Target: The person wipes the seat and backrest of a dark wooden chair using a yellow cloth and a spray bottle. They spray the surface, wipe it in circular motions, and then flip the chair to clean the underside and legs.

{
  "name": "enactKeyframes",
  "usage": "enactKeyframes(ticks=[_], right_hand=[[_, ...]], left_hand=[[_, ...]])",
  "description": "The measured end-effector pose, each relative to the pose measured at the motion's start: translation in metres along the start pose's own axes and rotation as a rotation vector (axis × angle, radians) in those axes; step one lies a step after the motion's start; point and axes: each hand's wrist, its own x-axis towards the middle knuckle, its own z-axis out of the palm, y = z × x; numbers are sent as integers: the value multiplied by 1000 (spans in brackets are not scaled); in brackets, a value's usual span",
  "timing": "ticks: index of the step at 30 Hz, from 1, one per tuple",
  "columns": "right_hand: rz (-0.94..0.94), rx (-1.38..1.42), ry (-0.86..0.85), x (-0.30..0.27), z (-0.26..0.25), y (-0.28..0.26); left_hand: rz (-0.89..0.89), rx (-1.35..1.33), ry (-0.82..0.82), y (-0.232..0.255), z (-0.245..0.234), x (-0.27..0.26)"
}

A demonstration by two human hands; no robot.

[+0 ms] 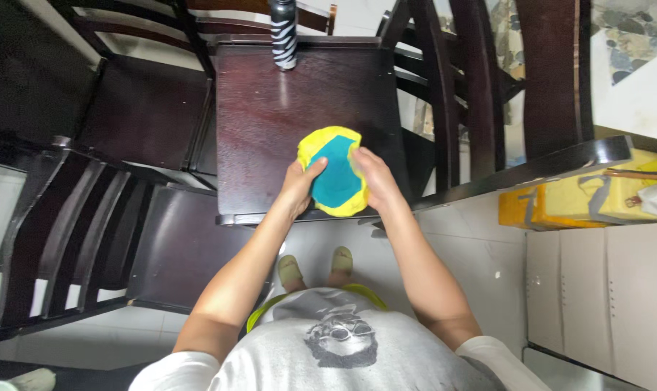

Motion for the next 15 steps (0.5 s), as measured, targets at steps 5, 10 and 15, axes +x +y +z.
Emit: enactKeyframes(ticks=[5,10,15], right_hand=[[-528,-1218,-41,-113,71,-106],[-1191,-1333,316,-228,114,-206],[-1380,-1596,531,-217,94,-259]], left_hand=[[293,71,160,39,56,-5],[731,410,-44,19,142,-36],[739,554,-500,-26,190,-79]])
